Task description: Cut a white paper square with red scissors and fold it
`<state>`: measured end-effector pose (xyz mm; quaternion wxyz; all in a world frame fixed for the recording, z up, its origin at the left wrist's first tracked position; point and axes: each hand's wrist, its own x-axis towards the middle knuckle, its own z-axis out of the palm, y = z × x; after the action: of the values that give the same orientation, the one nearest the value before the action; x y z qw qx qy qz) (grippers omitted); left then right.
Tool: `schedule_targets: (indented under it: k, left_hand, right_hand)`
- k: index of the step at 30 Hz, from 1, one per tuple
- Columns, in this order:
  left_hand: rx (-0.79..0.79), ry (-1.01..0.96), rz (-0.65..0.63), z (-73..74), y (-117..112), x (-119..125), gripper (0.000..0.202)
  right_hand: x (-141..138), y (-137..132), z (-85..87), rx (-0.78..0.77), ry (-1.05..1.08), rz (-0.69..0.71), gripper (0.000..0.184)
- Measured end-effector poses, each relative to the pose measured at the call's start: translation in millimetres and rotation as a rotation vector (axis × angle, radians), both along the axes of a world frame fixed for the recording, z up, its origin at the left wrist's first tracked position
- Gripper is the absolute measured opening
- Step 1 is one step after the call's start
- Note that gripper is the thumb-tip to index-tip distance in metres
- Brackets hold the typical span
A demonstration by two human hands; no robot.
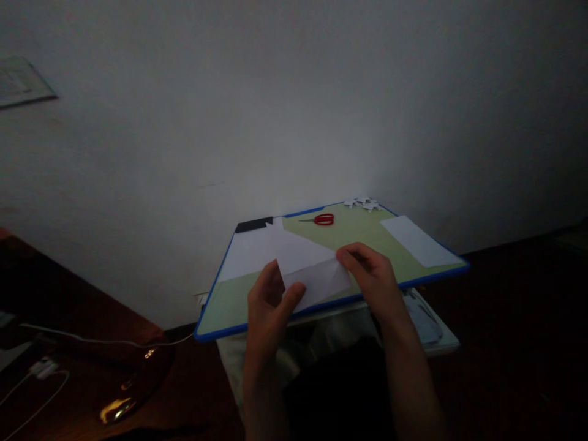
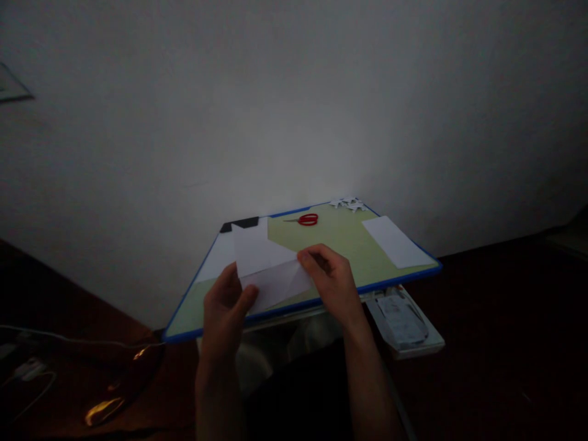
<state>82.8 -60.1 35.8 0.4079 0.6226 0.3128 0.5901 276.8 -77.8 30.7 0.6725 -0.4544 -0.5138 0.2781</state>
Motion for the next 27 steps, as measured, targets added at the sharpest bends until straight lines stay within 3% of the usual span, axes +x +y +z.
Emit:
schedule_targets:
  k: [3, 7, 11, 15, 21, 27]
  left_hand:
    - [-0.027, 0.039, 0.022, 1.1, -2, 4, 0.047]
    - [-0.016, 0.155, 0.035, 1.5, -3, 5, 0.047]
    - [0.050, 0.289, 0.047, 2.3, -4, 0, 0.041]
    - [0.130, 0.382, 0.041, 3.4, -4, -3, 0.042]
    - [0.149, 0.395, 0.053, 5.7, -6, -2, 0.040]
    - [0.132, 0.387, 0.060, 7.5, -10, -4, 0.035]
  right_hand:
    - [0, -2, -0.1, 0.029, -0.095, 0.069, 0.023]
    - [0, -10, 0.3, 0.169, -0.370, 0.161, 0.062]
    - [0, -10, -2.2, 0.189, -0.476, 0.171, 0.076]
    - [-1, -3, -5.1, 0.180, -0.462, 0.134, 0.068]
    - [-1, 1, -3.8, 0.155, -0.217, 0.115, 0.033]
    - [-1, 4, -7.3, 0.071, 0.023, 0.112, 0.034]
